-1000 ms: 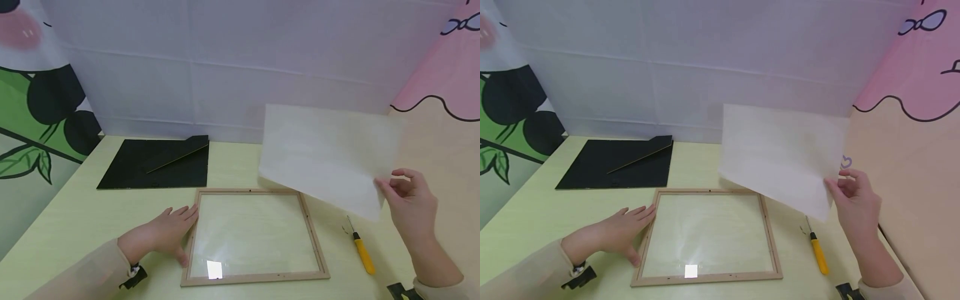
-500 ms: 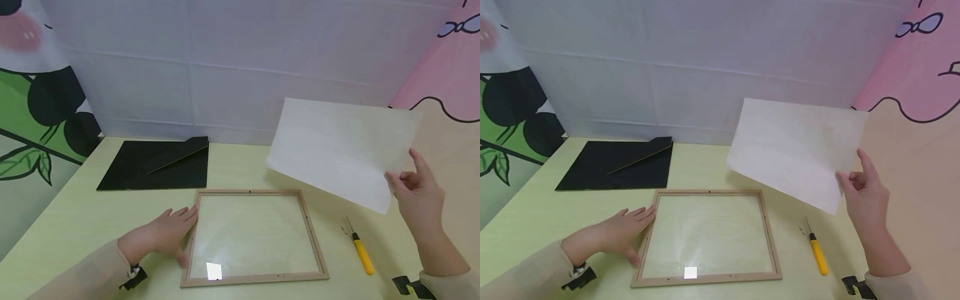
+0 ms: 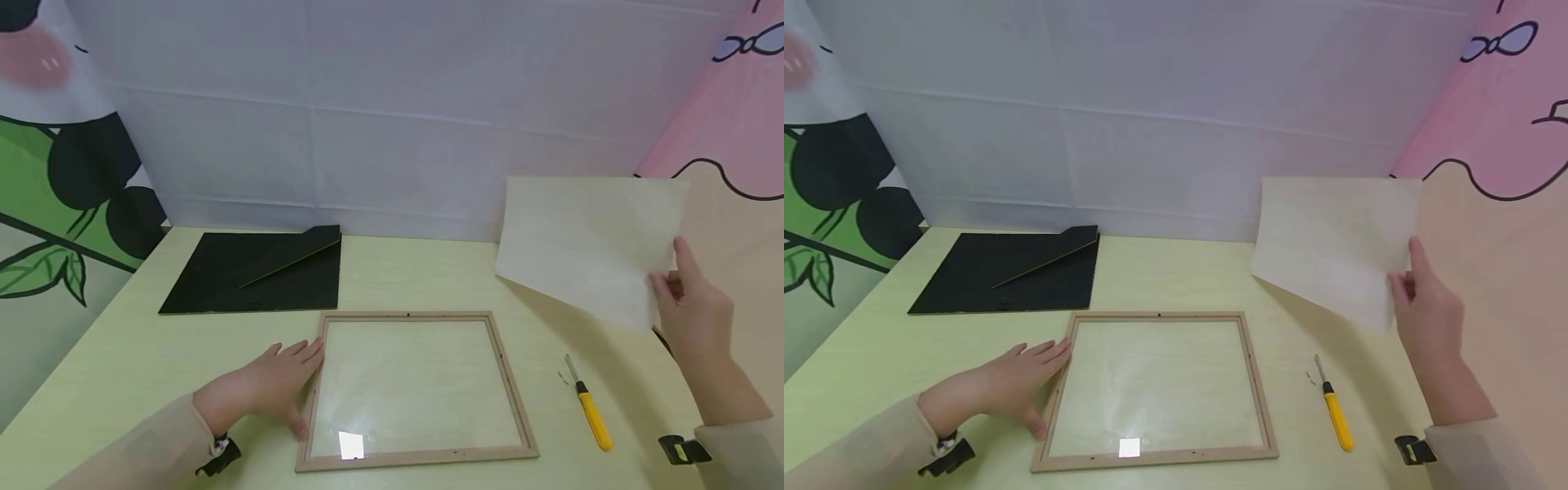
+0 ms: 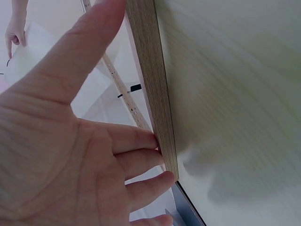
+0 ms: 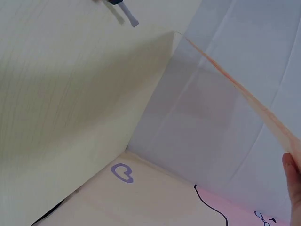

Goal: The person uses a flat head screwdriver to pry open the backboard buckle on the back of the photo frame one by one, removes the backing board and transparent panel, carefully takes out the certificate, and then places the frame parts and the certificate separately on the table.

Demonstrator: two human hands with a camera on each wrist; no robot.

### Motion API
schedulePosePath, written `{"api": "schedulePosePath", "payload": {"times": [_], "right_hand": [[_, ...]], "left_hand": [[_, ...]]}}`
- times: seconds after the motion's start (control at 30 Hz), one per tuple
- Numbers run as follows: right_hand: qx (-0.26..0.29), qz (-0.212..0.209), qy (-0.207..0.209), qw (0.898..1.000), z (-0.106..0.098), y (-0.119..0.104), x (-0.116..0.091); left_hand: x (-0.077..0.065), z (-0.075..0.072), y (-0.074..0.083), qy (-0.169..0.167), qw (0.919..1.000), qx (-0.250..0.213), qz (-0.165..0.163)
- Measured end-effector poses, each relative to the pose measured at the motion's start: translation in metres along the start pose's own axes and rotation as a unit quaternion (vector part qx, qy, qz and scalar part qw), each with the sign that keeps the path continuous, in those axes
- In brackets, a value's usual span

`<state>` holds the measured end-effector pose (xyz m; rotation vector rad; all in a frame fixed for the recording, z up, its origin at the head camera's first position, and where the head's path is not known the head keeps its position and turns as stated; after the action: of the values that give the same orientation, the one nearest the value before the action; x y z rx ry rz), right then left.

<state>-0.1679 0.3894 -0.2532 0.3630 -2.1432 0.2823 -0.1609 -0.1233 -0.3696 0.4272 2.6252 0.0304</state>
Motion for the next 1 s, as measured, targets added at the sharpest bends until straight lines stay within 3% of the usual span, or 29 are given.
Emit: {"api": "schedulePosePath", "payload": {"times": [0.23,0.63,0.8,1.0], "right_hand": [[-0.063,-0.078,-0.024,0.995,-0.001,0.006,0.007],[-0.120,-0.174,-0.004,0.977,-0.011,0.007,0.020],[-0.128,-0.278,0.025,0.952,-0.011,-0.004,0.023],[-0.061,-0.426,-0.028,0.902,0.004,-0.012,0.004]], "left_hand": [[0.001,0.002,-0.001,0.001,1.0000,-0.002,-0.003],[0.002,0.002,-0.001,-0.001,1.0000,-0.002,-0.004],[0.002,0.002,-0.001,0.002,1.0000,-0.003,-0.004],[0.002,0.002,-0.001,0.006,1.0000,0.000,-0.002]]}}
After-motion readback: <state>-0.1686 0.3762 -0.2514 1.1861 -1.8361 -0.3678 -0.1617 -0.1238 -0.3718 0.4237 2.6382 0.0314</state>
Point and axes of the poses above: each hand's wrist, its own x-axis towards the middle knuckle, its own z-axis out of the palm, y = z × x, the point moved 4 cm from there along x, towards the middle knuckle, and after that the axes turned 14 degrees about -z, right-handed, at the moved point
